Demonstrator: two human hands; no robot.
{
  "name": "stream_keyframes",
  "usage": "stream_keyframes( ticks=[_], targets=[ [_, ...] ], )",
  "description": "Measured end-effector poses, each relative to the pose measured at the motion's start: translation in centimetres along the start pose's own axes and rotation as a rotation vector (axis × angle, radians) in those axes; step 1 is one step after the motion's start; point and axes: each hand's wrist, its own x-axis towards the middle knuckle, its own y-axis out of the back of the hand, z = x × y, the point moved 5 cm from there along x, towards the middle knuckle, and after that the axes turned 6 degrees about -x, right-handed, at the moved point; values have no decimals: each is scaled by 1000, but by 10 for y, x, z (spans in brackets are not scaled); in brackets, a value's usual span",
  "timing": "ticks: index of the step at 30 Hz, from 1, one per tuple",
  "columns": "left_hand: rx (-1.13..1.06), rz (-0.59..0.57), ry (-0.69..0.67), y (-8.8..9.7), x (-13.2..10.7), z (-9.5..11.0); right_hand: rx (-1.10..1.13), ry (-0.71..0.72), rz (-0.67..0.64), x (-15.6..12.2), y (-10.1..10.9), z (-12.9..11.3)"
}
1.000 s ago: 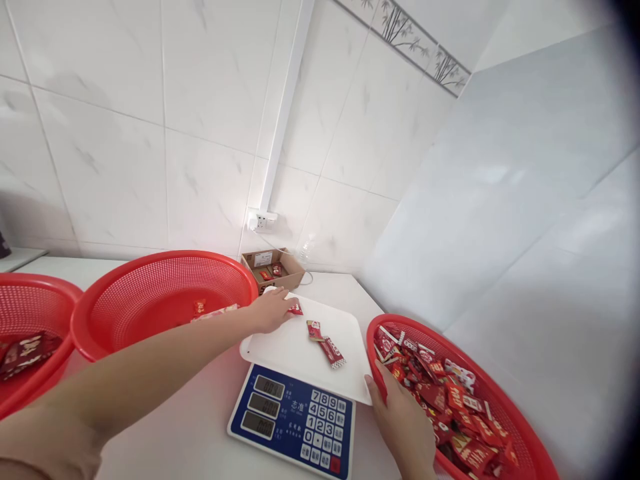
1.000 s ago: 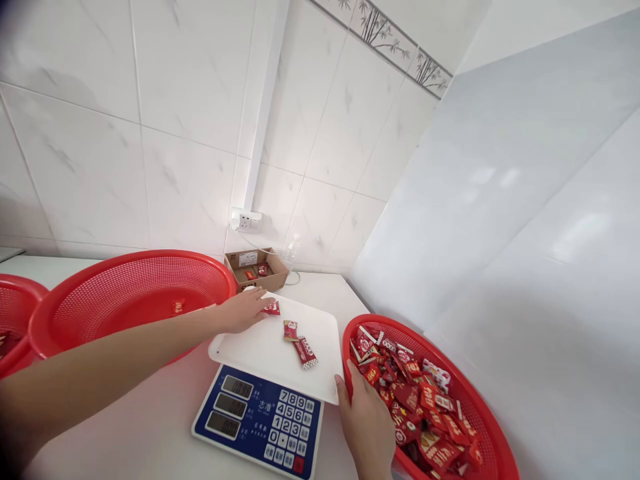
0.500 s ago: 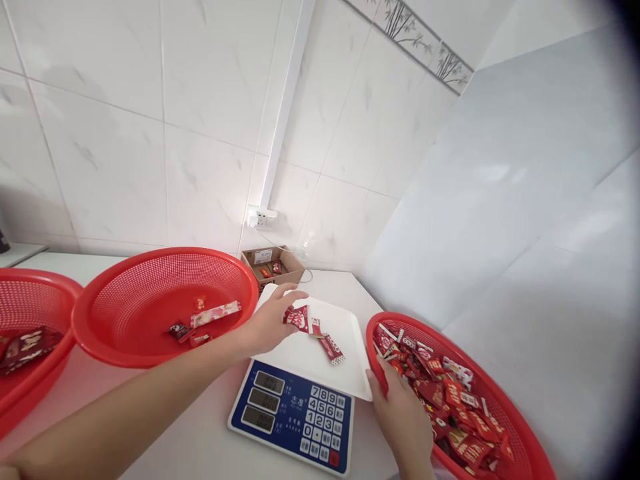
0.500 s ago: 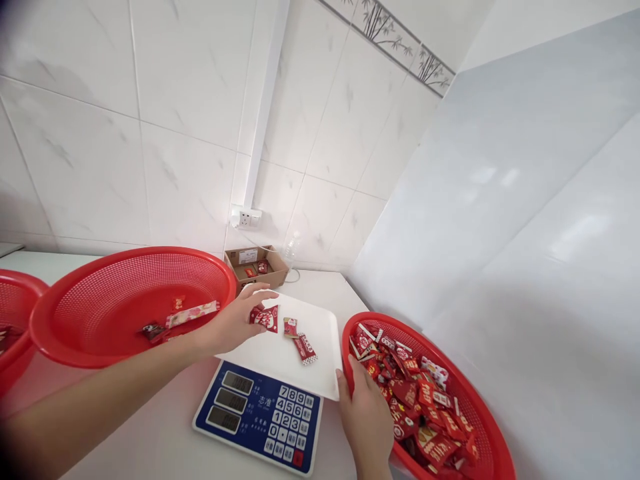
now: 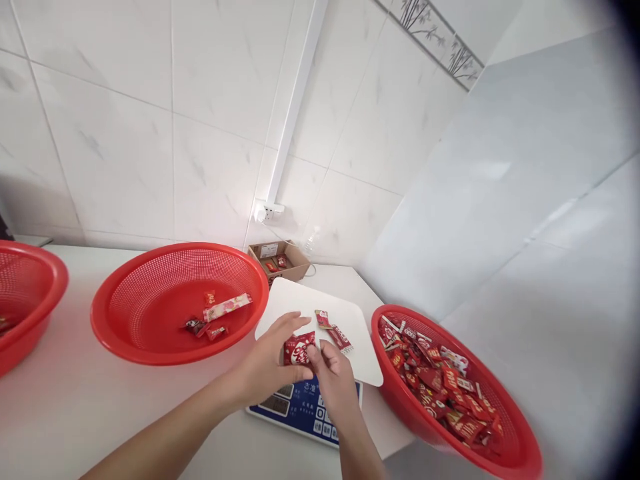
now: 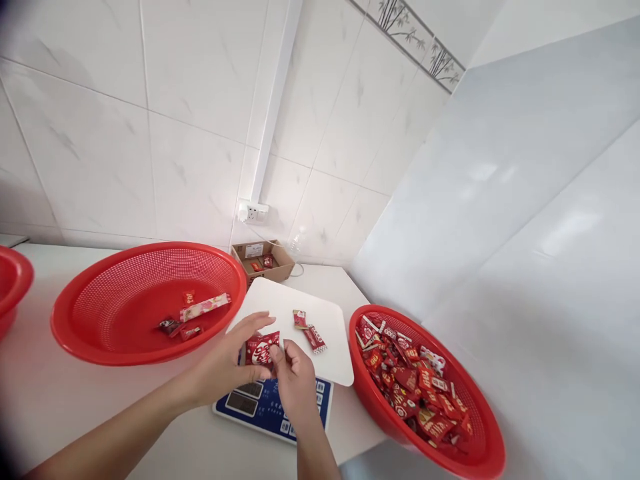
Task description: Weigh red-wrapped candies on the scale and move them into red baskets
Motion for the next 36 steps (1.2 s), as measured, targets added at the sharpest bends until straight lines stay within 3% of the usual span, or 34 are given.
stream_keyframes(
  ticks=[5, 8, 11, 16, 19, 21, 24, 28, 30, 32, 34, 36],
  targets=[
    [-24, -19, 94, 16, -1, -5, 67, -83, -60, 3, -15, 4],
    [29, 109, 73, 35, -1, -2, 112, -103, -3, 14, -19, 7],
    [36, 295, -42, 58, -4, 11, 202, -123, 85, 31, -25, 4],
    [-33, 437, -113, 89, -18, 27, 252, -65, -137, 60, -44, -16],
    [-70, 454, -72, 96, -22, 27, -44, 7, -65, 77, -23, -18],
    [-77, 452, -51, 98, -23, 26, -428, 10, 22, 86, 0, -13],
    [-61, 431, -50, 98, -21, 27, -999, -114, -11, 90, 25, 4],
    [-35, 383, -12, 92, -17, 26, -1242, -129, -74, 85, 30, 18],
    [-30, 354, 14, 88, -15, 23, -1199, -84, -53, 83, 25, 20],
    [-26, 329, 23, 82, -14, 20, -1021, -30, 2, 81, 19, 17],
    [-22, 306, 20, 77, -12, 16, -702, 32, 22, 75, 12, 10],
    [-27, 283, 13, 71, -10, 11, -361, 86, -43, 64, 1, -2]
  ],
)
